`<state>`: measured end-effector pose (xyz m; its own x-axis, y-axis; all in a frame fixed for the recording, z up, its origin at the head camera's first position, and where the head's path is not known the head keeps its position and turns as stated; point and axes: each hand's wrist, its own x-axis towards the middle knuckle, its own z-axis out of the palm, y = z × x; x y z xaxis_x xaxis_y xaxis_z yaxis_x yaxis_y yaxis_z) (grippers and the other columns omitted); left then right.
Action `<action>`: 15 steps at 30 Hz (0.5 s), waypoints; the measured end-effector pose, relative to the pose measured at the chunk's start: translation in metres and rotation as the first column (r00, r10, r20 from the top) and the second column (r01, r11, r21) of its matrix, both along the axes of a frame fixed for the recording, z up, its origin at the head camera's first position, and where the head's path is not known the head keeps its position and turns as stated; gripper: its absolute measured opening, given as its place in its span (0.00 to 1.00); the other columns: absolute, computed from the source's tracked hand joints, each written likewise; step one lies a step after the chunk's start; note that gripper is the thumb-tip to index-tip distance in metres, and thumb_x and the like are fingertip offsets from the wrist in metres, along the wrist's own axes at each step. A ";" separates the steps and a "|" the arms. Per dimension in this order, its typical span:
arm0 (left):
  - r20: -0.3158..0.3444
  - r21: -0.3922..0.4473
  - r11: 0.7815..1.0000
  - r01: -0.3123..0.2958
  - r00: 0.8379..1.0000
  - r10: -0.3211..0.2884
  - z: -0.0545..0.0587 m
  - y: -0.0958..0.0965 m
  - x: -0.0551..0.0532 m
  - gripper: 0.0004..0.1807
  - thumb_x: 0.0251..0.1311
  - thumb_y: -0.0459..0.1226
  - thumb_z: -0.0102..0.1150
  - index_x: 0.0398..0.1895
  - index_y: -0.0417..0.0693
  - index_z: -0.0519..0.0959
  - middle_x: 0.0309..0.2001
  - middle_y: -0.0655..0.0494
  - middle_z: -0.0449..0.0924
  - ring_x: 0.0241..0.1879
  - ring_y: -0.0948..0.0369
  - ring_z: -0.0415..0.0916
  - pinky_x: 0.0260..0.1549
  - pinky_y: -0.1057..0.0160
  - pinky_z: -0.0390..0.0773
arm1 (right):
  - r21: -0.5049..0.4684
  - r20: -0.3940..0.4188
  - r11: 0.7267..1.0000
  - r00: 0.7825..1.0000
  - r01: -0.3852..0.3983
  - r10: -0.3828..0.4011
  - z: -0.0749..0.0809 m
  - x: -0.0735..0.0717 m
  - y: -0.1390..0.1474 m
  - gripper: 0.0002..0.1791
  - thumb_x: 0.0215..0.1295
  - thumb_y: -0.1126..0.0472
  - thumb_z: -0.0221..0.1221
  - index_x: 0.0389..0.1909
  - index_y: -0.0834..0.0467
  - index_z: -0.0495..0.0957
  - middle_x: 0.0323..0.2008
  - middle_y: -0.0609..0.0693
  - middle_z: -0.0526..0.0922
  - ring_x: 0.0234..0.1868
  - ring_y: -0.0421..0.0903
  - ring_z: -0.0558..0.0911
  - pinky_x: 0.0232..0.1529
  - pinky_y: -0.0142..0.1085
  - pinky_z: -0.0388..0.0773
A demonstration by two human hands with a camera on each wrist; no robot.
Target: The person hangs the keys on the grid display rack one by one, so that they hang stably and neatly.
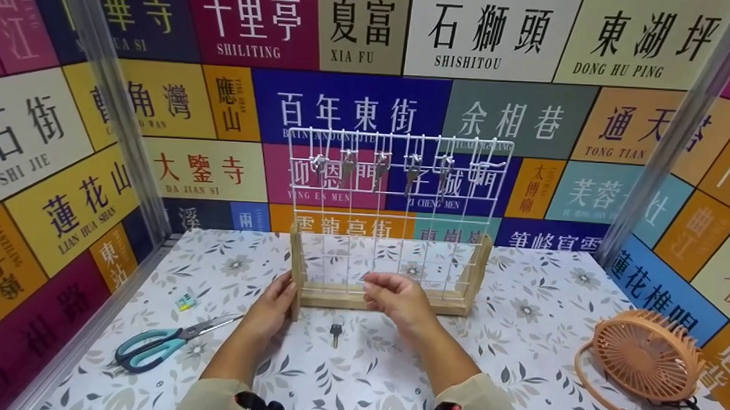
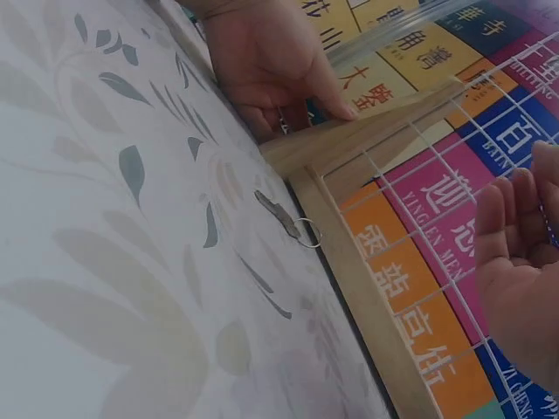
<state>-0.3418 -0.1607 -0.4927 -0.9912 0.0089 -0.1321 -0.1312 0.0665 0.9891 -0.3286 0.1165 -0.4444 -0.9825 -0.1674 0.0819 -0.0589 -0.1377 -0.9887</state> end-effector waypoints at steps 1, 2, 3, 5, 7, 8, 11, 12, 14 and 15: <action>-0.010 0.001 1.000 0.005 1.000 -0.005 0.000 0.000 0.000 0.32 0.82 0.56 0.49 0.84 0.69 0.61 0.84 0.55 0.61 0.85 0.47 0.56 0.85 0.42 0.54 | 0.043 0.008 0.999 1.000 -0.017 0.017 -0.003 -0.002 -0.003 0.16 0.70 0.63 0.70 0.54 0.65 0.86 0.41 0.50 0.89 0.40 0.44 0.88 0.46 0.36 0.89; -0.025 0.001 1.000 0.012 1.000 -0.012 0.000 -0.001 0.000 0.32 0.83 0.55 0.49 0.85 0.67 0.60 0.84 0.54 0.61 0.85 0.47 0.57 0.85 0.42 0.55 | 0.085 0.012 0.996 0.999 -0.032 0.032 -0.006 -0.003 -0.005 0.16 0.69 0.63 0.71 0.55 0.65 0.86 0.42 0.50 0.90 0.40 0.44 0.88 0.45 0.35 0.89; -0.035 0.000 1.000 0.016 0.999 -0.016 0.000 -0.001 0.000 0.32 0.83 0.55 0.49 0.85 0.66 0.60 0.84 0.54 0.61 0.84 0.46 0.57 0.84 0.42 0.55 | 0.121 0.016 0.991 0.999 -0.048 0.047 -0.009 -0.005 -0.008 0.18 0.68 0.62 0.71 0.55 0.65 0.86 0.44 0.52 0.90 0.40 0.44 0.88 0.45 0.35 0.89; -0.057 -0.010 1.000 0.024 0.998 -0.024 0.000 -0.002 0.000 0.33 0.83 0.54 0.48 0.86 0.63 0.59 0.84 0.52 0.61 0.84 0.45 0.58 0.84 0.41 0.56 | 0.189 0.016 0.979 0.997 -0.075 0.073 -0.013 -0.007 -0.014 0.18 0.68 0.61 0.71 0.56 0.65 0.86 0.47 0.54 0.91 0.41 0.44 0.88 0.45 0.35 0.88; -0.060 -0.018 1.000 0.021 0.998 -0.022 0.000 -0.002 0.001 0.33 0.83 0.54 0.48 0.86 0.63 0.59 0.84 0.52 0.61 0.84 0.45 0.58 0.84 0.41 0.56 | 0.238 0.020 0.967 0.996 -0.094 0.092 -0.017 -0.008 -0.019 0.20 0.68 0.60 0.71 0.57 0.66 0.85 0.50 0.55 0.91 0.43 0.44 0.87 0.44 0.35 0.88; -0.057 -0.019 1.000 0.018 0.998 -0.019 -0.001 -0.002 0.001 0.33 0.83 0.54 0.49 0.86 0.63 0.59 0.84 0.52 0.61 0.84 0.45 0.58 0.84 0.41 0.56 | 0.262 0.020 0.960 0.995 -0.100 0.099 -0.018 -0.009 -0.022 0.21 0.68 0.60 0.72 0.57 0.66 0.85 0.50 0.54 0.91 0.43 0.43 0.87 0.44 0.34 0.88; -0.045 -0.013 1.000 0.006 0.999 -0.007 -0.001 -0.001 0.001 0.33 0.82 0.55 0.50 0.85 0.64 0.60 0.84 0.52 0.62 0.84 0.46 0.59 0.84 0.42 0.56 | 0.316 0.015 0.943 0.994 -0.107 0.108 -0.020 -0.012 -0.030 0.21 0.68 0.59 0.72 0.57 0.66 0.85 0.49 0.52 0.91 0.42 0.41 0.87 0.42 0.33 0.88; -0.043 -0.014 1.000 0.004 0.999 -0.004 -0.001 -0.001 0.000 0.33 0.82 0.55 0.50 0.85 0.65 0.60 0.84 0.52 0.62 0.84 0.46 0.59 0.84 0.42 0.57 | 0.329 0.013 0.939 0.994 -0.105 0.107 -0.021 -0.013 -0.032 0.21 0.68 0.60 0.72 0.57 0.66 0.86 0.49 0.52 0.92 0.42 0.40 0.86 0.41 0.32 0.87; -0.048 -0.009 1.000 0.008 0.999 -0.008 -0.001 -0.001 0.000 0.33 0.82 0.54 0.50 0.85 0.63 0.60 0.84 0.52 0.62 0.84 0.46 0.59 0.84 0.42 0.57 | 0.344 0.013 0.933 0.994 -0.106 0.108 -0.024 -0.014 -0.035 0.20 0.67 0.61 0.72 0.57 0.66 0.86 0.49 0.52 0.92 0.40 0.38 0.86 0.39 0.31 0.86; -0.046 -0.006 1.000 0.008 0.999 -0.008 -0.001 0.000 0.000 0.33 0.82 0.54 0.50 0.85 0.63 0.60 0.84 0.52 0.62 0.84 0.46 0.59 0.84 0.42 0.57 | 0.351 0.011 0.930 0.994 -0.106 0.110 -0.026 -0.015 -0.036 0.20 0.67 0.62 0.71 0.57 0.66 0.85 0.49 0.53 0.92 0.39 0.38 0.85 0.38 0.30 0.85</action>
<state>-0.3416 -0.1612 -0.4935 -0.9962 0.0160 -0.0861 -0.0847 0.0734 0.9937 -0.3433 0.0801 -0.4701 -0.9564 -0.2921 0.0075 -0.0721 0.2111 -0.9748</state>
